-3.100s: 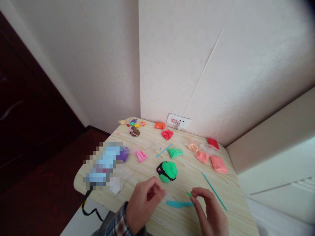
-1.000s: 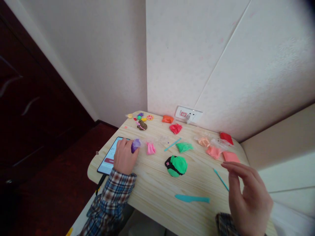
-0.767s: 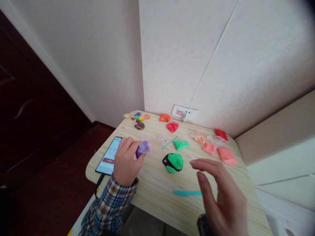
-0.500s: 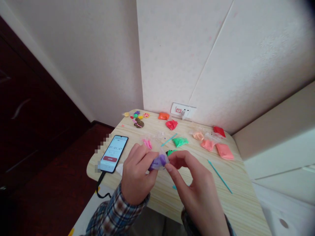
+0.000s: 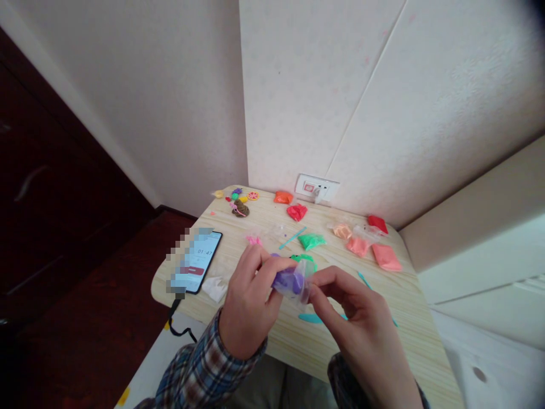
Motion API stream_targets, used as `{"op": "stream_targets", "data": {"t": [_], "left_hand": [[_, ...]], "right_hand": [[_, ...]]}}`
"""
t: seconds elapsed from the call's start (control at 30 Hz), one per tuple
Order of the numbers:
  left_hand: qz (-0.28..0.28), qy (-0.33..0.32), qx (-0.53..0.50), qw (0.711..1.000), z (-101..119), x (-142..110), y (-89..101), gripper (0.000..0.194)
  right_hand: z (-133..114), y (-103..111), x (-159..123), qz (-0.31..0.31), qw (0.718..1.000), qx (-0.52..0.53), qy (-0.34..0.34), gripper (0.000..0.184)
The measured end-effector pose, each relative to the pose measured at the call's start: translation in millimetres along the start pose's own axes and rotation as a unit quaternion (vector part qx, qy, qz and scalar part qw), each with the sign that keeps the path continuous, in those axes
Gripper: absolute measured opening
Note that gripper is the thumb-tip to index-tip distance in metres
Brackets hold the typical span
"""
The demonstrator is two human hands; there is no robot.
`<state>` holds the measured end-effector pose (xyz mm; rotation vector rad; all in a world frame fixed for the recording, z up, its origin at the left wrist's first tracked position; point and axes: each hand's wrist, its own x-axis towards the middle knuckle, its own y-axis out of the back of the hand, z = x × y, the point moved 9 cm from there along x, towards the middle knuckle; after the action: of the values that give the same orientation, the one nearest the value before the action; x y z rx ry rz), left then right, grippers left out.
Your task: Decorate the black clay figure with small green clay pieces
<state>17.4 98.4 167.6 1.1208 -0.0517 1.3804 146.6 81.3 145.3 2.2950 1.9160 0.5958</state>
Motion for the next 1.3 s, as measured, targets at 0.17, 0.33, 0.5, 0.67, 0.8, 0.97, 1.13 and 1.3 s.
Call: {"op": "stream_targets", "data": {"t": [0.17,0.33,0.5,0.67,0.8,0.97,1.13,1.3], "left_hand": [[-0.031,0.064,-0.121,0.990,-5,-21,11.1,0.032],[-0.024,0.147,-0.209,0.966,-27,-47,7.4,0.027],[-0.059,0.123,-0.119,0.984,-28,-44,4.1,0.030],[-0.086,-0.024,-0.017,0.996,-8,-32,8.5,0.024],[-0.086,-0.042,0.034,0.995,-6,-28,8.5,0.025],[-0.080,0.045,-0.039,0.995,-15,-25,15.8,0.020],[-0.127,-0.025,-0.045,0.991,-10,-25,15.7,0.044],[-0.094,-0.107,0.039,0.989,-2,-24,20.8,0.021]], "right_hand": [[-26,1,-17,0.054,0.992,-0.084,0.077,0.012],[-32,-27,-41,0.058,0.984,-0.101,0.132,0.012],[-27,-41,-45,0.059,0.982,-0.131,0.124,0.013],[-28,-36,-36,0.053,0.981,-0.148,0.117,0.015],[-21,-25,-31,0.085,0.974,-0.189,0.095,0.012],[-14,-23,-26,0.074,0.979,-0.174,0.079,0.008],[-12,-24,-19,0.014,0.994,-0.101,0.038,0.013],[-19,-22,-20,-0.012,0.995,-0.085,0.046,0.011]]}}
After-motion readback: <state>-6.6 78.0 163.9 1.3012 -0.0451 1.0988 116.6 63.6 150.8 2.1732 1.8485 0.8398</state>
